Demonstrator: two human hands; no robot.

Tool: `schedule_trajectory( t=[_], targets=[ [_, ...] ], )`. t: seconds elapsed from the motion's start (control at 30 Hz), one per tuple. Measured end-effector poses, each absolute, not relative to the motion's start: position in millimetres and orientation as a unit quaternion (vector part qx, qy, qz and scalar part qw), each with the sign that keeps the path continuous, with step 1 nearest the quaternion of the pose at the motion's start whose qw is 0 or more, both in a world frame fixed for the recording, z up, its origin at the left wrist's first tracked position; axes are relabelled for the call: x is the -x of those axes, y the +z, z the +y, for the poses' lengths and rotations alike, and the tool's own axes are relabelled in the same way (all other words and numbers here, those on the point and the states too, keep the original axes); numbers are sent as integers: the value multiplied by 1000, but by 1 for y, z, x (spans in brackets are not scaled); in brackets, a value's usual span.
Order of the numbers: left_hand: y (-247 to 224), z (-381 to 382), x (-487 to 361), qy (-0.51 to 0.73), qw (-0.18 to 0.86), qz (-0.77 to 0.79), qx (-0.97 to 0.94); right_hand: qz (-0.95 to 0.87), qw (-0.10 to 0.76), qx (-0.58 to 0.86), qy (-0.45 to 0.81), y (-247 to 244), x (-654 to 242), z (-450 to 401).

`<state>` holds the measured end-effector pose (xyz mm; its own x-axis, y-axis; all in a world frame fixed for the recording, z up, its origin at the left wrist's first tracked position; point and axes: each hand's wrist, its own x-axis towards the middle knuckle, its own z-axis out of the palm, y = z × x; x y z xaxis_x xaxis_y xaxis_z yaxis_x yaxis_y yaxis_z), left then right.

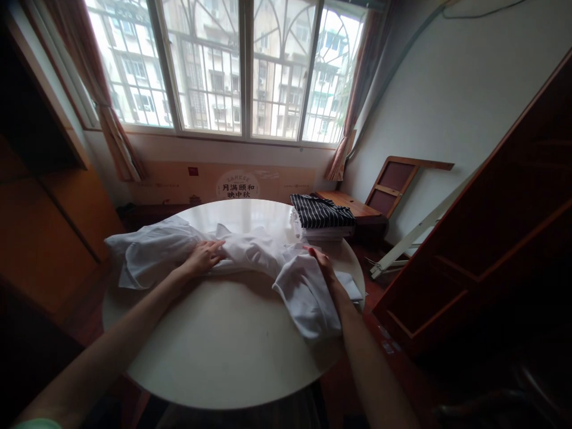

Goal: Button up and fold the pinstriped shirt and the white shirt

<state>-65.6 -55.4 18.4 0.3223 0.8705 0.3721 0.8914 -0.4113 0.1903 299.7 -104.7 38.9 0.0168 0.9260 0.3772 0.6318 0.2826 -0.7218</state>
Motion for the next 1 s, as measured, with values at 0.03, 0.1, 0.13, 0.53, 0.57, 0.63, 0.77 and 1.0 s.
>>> schedule_trajectory(
  t=[0.03,0.1,0.13,0.53,0.57,0.63,0.77,1.0],
  targets=[
    [18,-55,66,-215,24,-537,815,-692,401,567,195,39,-298,-102],
    [18,-55,67,-227,16,-526,820,-719,346,564,214,38,-295,-99],
    [18,-54,67,-235,11,-521,820,-731,321,566,205,37,-293,-98],
    [17,-58,64,-308,-38,-499,809,-739,334,581,69,25,-290,-98],
    [18,-58,64,-314,-41,-501,805,-732,344,586,55,24,-290,-99],
    [19,-59,62,-333,-53,-507,794,-718,364,593,21,24,-288,-100],
    [20,-62,59,-360,-65,-523,770,-725,373,573,-80,24,-282,-109],
    [28,-66,59,-362,-48,-593,717,-774,358,502,-144,23,-264,-121]
  ],
)
